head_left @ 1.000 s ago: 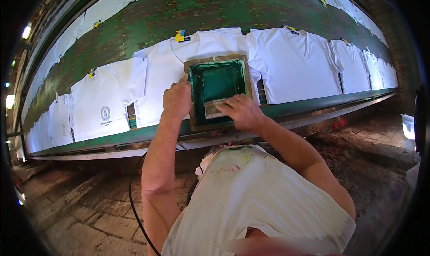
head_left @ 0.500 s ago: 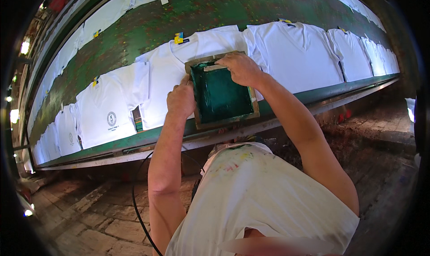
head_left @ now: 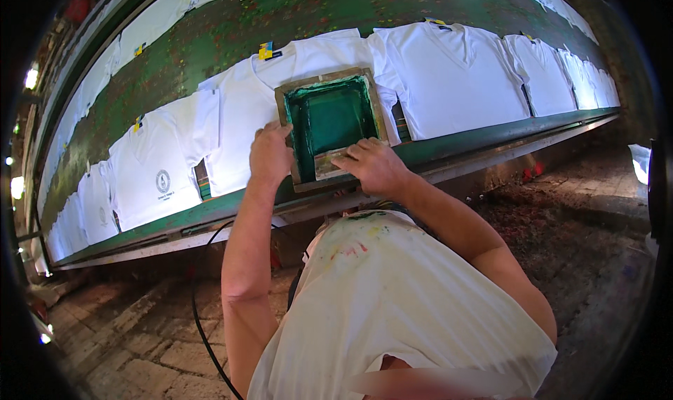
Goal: The person uses a squeegee to apply green ink through a screen-printing frame onto a white t-shirt laid on a workbench. They repeat the process on multiple shirts, repositioning the frame and wiping the squeegee between prints.
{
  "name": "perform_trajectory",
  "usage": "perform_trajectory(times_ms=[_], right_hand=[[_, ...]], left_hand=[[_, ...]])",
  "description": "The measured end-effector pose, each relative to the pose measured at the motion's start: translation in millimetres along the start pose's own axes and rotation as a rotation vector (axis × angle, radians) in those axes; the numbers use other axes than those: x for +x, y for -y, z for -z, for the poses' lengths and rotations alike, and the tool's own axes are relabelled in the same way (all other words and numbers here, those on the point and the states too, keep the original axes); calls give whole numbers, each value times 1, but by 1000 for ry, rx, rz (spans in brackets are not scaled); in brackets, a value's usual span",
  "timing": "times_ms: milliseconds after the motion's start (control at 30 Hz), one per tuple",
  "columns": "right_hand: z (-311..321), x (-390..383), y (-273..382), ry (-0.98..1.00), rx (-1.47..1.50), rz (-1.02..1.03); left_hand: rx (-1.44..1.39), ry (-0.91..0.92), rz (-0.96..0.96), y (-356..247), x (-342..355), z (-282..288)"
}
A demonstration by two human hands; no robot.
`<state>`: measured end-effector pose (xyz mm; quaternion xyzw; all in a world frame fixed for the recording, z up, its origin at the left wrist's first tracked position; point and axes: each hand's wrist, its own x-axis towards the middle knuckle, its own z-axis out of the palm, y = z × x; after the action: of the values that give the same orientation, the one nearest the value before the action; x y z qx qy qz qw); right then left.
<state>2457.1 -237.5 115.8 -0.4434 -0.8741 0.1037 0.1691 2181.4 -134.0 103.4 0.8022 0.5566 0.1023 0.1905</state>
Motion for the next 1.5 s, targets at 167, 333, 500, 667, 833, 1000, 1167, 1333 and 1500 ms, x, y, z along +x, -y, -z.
perform_trajectory(times_ms=[167,333,500,667,833,1000,1167,1333,1500], right_hand=[[-4,-19,10,-36,33,19],[3,-33,4,-89,224,-90],[5,-48,-22,-372,326,-358],[-7,-55,-50,-405,542,-664],[-23,-50,-73,-301,1009,-805],[-23,-53,-75,-298,997,-736],[-6,-68,-86,-454,1235,-705],[27,-107,-146,-650,1338,-647],[85,-191,-242,-670,1418,-790]], left_hand=[[-208,-215,48,3,-19,-39],[-413,-374,116,0,-22,-63],[-362,-465,82,-9,-26,-78],[-347,-520,-36,-10,-33,-82],[-357,-602,-106,-9,-43,-89],[-385,-621,-114,-13,-45,-84],[-627,-573,55,-45,-39,-74],[-688,-635,29,-138,-7,-99],[-655,-602,45,-261,39,-151]])
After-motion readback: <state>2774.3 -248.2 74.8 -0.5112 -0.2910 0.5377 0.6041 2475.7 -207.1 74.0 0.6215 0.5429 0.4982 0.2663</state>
